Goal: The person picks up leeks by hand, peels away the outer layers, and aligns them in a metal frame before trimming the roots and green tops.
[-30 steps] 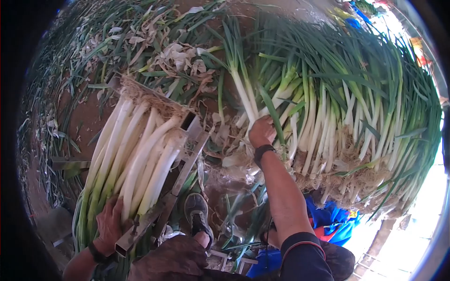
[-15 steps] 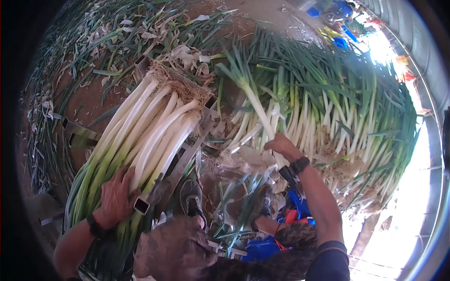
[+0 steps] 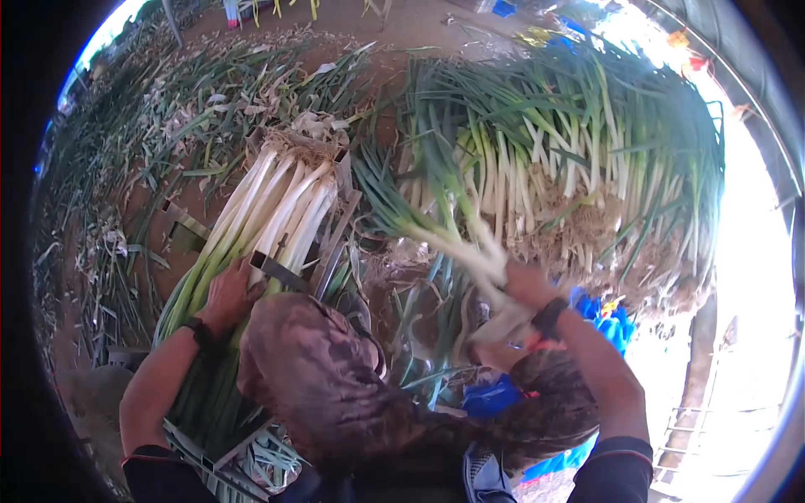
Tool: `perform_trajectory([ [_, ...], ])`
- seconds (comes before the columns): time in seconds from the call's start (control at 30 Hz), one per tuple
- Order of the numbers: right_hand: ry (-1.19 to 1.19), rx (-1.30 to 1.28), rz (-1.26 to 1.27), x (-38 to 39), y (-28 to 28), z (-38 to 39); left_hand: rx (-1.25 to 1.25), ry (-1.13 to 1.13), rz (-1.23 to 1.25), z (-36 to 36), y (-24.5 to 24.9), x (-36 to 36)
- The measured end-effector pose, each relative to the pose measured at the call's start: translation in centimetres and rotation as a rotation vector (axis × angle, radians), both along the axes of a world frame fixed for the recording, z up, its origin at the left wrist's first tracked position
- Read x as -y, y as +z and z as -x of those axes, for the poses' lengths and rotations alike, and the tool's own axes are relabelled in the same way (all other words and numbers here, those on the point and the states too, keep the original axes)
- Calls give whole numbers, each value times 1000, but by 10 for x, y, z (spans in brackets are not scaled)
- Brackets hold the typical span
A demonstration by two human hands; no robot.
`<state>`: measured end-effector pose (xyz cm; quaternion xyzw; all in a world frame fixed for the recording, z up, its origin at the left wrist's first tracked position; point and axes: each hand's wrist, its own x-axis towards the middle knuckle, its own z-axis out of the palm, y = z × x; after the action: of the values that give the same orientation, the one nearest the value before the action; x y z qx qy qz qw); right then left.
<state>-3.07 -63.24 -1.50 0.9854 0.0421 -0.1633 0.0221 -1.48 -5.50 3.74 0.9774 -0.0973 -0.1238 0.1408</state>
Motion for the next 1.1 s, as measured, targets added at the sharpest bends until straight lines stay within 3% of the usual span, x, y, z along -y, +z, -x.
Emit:
perform_trajectory([
  [0.03, 31, 79, 144, 5, 50, -6, -18, -11, 57, 2, 10, 3],
  [0.1, 133, 388, 400, 22, 90, -11, 3, -110, 19, 5, 10, -22],
  [0.2, 103, 356, 451, 3, 156, 5, 85, -215, -26, 19, 45, -35],
  [0.27, 186, 449, 501, 10, 166, 15, 169, -239, -50, 27, 103, -25],
  [0.33, 276, 540, 551, 6, 166, 25, 320, -206, -55, 44, 159, 34],
  [0.4, 316, 542, 452, -18, 144, 53, 433, -398, 252, 60, 168, 84],
  [0.47, 131, 420, 251, -43, 105, 75, -222, -291, 303, 85, 190, 164],
  [0.53, 257, 210, 114, -70, 97, 95, -484, -437, 326, 106, 144, 218],
  [0.63, 264, 255, 69, -88, 53, 117, -659, -410, 148, 120, 52, 265],
  [0.7, 129, 300, -3, -92, 40, 135, -951, 117, 577, 141, 1, 269],
  [0.73, 118, 288, -13, -94, 42, 142, -965, 118, 563, 152, -4, 268],
  [0.8, 117, 234, 9, -101, 52, 139, -1063, 433, 928, 162, -10, 262],
  [0.83, 122, 230, 1, -105, 50, 138, -1205, 433, 1117, 161, -54, 255],
  [0.87, 106, 222, -7, -109, 48, 139, -1208, 446, 1116, 164, -73, 255],
  [0.93, 98, 204, -20, -120, 43, 140, -1215, 518, 1256, 168, -78, 259],
  [1.03, 56, 140, -31, -145, 34, 147, -1168, 554, 1253, 173, -51, 263],
  [1.1, 35, 170, -49, -161, 28, 157, -1207, 543, 1293, 168, -62, 261],
])
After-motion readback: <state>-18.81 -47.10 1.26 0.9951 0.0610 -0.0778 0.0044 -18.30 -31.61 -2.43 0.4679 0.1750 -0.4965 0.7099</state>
